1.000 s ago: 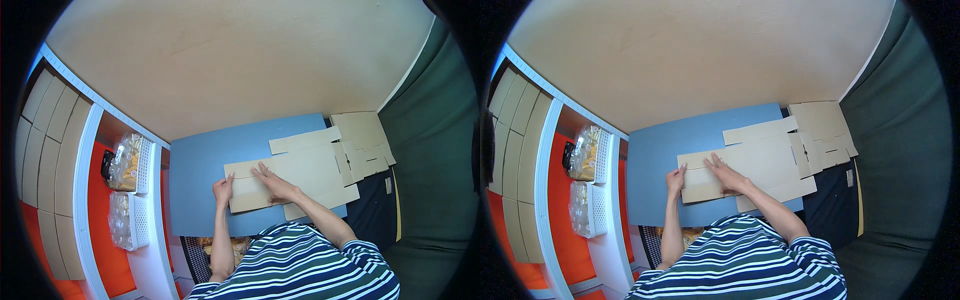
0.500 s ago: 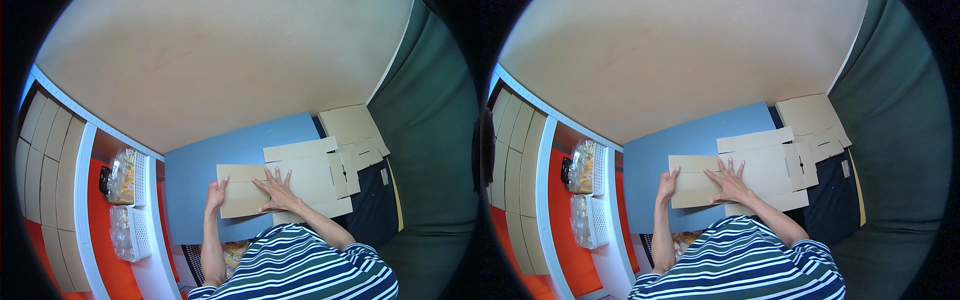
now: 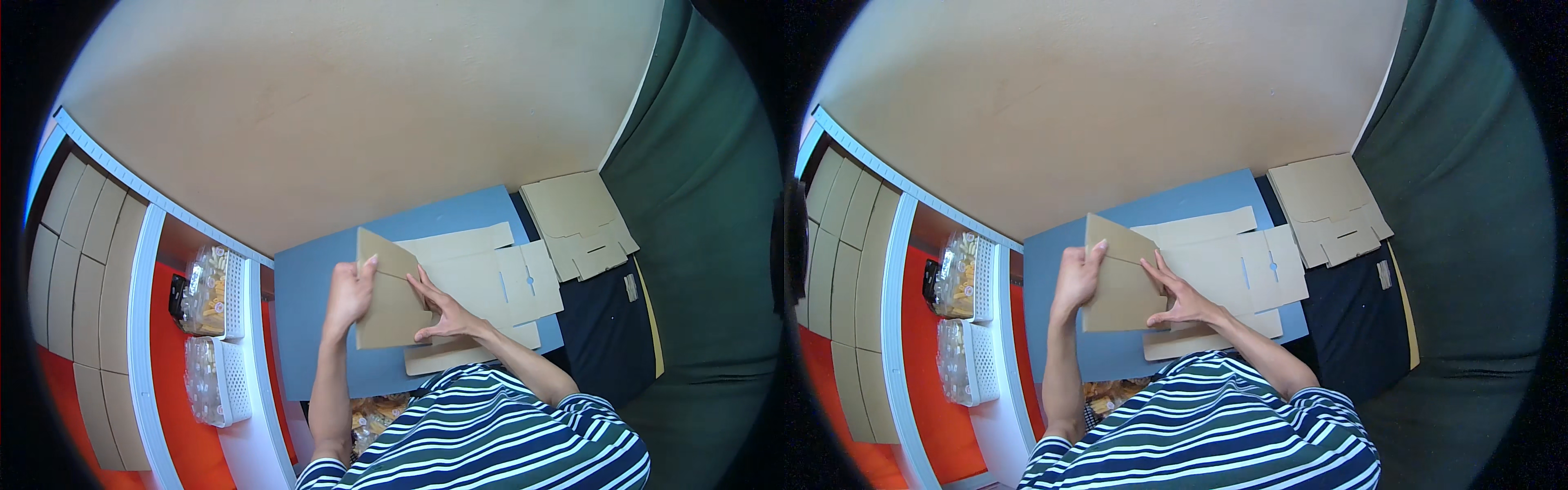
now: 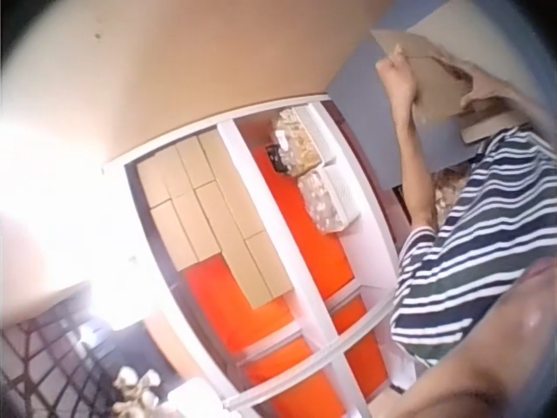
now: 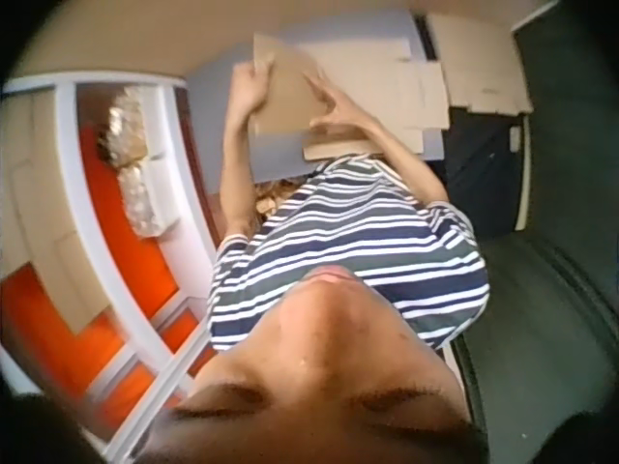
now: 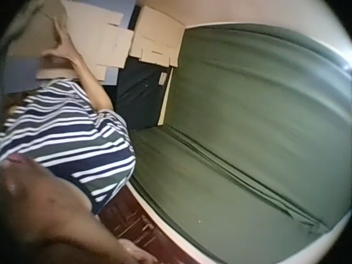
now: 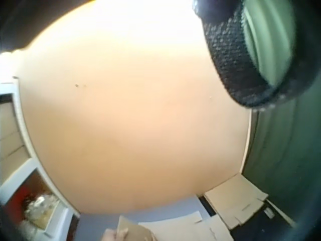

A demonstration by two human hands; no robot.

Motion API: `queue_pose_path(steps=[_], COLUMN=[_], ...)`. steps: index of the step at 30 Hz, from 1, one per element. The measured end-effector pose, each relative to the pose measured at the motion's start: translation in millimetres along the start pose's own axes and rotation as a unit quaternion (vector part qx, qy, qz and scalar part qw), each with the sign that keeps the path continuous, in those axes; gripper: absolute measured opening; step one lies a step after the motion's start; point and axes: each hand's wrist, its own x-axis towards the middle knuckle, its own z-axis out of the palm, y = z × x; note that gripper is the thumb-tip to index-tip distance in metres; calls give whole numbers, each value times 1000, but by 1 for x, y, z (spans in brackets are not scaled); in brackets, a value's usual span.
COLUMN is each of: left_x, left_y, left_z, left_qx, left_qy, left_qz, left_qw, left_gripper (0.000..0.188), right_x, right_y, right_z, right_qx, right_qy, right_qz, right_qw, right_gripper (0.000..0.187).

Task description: The person assembles a flat cardboard box by hand on a blue table. They fold the side flaps and bottom panels along pre-scored lines, tucking the tabs into slots to form the box structure. The person completes the assembly of one box and places it upright on the table.

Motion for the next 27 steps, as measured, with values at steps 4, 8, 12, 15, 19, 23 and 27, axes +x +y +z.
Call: queue_pose_path(steps=[4, 8, 12, 15, 19, 23, 27], left_x=[11, 16, 13, 9, -4, 13, -23], left_y=[37, 54, 77, 91, 98, 38, 45], left_z=[35, 77, 131, 166, 230, 356, 419], left_qx=[125, 165, 169, 173, 229, 356, 545], left_qy=[-21, -12, -46, -69, -92, -126, 4], left_qz=[26, 92, 123, 126, 159, 106, 80], left_qw=[992, 982, 977, 974, 956, 920, 834], left_gripper=[50, 47, 41, 36, 22, 27, 22], right_x=[-11, -25, -44, -64, -88, -112, -143], right_y=[3, 5, 8, 11, 9, 6, 15], right_z=[-3, -7, -24, -36, -54, -71, -93], right_qx=[162, 102, 83, 42, -19, 52, 233], right_qy=[37, 113, 165, 230, 295, 324, 381], right_qz=[49, 58, 120, 148, 127, 142, 148], right_qw=[985, 987, 975, 961, 947, 934, 883], right_gripper=[130, 123, 99, 77, 63, 57, 55])
